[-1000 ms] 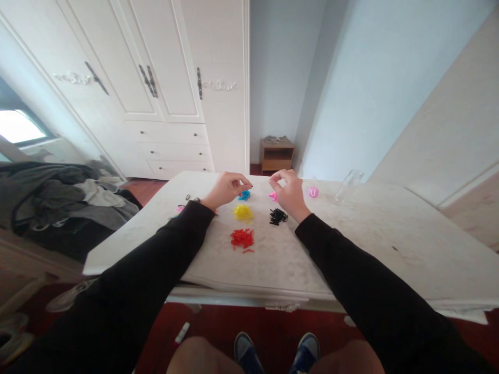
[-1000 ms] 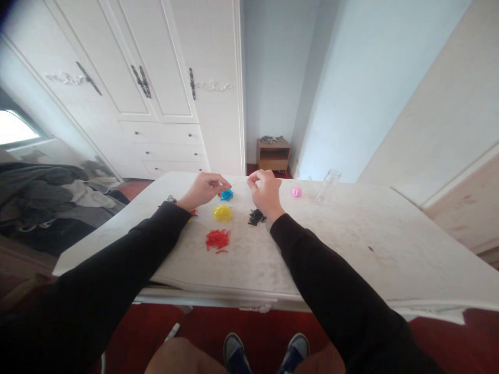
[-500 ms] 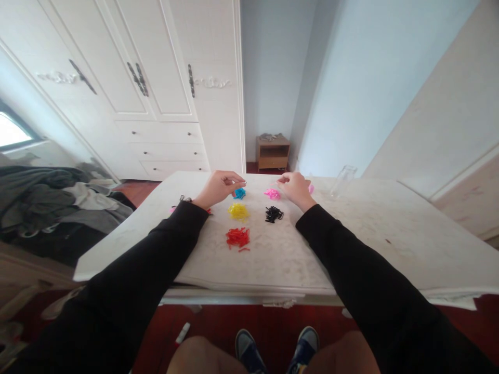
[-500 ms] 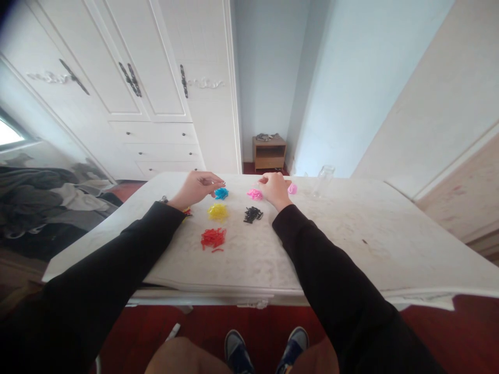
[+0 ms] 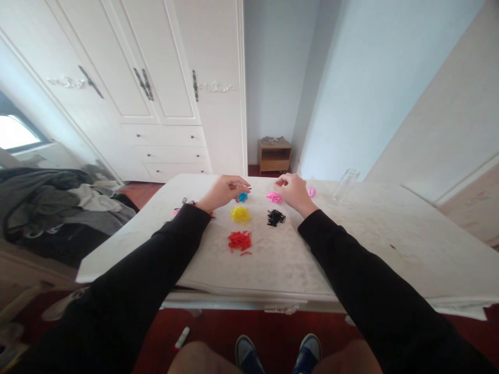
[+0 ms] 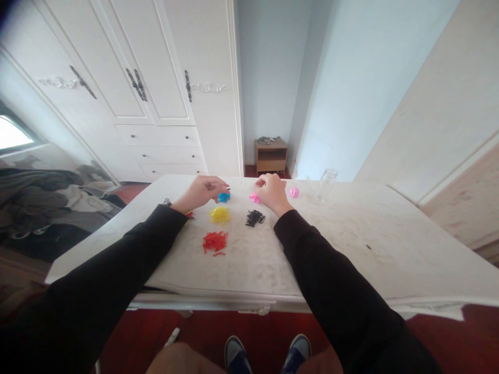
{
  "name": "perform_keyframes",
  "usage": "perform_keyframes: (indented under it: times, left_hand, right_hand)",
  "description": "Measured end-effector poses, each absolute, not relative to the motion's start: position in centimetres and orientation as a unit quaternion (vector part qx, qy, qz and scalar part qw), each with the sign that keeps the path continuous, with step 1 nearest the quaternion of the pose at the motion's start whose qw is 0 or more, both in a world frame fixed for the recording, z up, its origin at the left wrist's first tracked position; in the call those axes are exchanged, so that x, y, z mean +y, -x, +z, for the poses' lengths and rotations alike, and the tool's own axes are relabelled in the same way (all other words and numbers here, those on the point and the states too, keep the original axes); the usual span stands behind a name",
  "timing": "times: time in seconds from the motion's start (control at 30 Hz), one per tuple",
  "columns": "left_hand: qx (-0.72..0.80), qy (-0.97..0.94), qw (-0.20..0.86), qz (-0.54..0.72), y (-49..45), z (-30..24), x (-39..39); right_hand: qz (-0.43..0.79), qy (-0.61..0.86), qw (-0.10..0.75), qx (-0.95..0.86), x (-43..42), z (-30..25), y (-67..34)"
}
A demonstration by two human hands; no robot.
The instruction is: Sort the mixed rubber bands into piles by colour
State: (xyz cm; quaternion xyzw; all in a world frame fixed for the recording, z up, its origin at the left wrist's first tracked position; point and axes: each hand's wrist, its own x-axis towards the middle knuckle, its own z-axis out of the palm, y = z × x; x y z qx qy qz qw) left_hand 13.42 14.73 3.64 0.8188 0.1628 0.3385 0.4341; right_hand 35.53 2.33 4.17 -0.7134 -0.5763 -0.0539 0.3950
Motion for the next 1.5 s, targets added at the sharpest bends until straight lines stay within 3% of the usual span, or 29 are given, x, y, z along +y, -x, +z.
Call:
perform_keyframes:
  times: [0.27,0.5,0.87,1.13,1.5]
  left_hand:
    - [0.137,-0.825,0.454,0.307,-13.5,3.7,14.1]
    - [0.123,-0.81,0.493,0.292,-13.7,3.7,13.8]
    - [0.149,-0.854,0.395,0.305,-13.5,3.8,13.7]
    - [0.149,-0.854,0.395,0.304,-13.7,3.8,13.6]
    - [0.157,-0.84,0.372,0.362,-13.3,4.3,14.7]
  right_hand:
    - [-0.031,0.556,0.391,-0.733,2.2,4.0,-32.3]
    - [-0.04,0.537,0.39,-0.747,2.3,3.8,-32.1]
    - [-0.058,0.566,0.411,-0.713,2.2,4.0,-32.5]
    - [-0.05,0.571,0.407,-0.711,2.1,4.1,-32.0]
    - [-0.111,0.6,0.55,-0.57,1.5,5.9,-33.7]
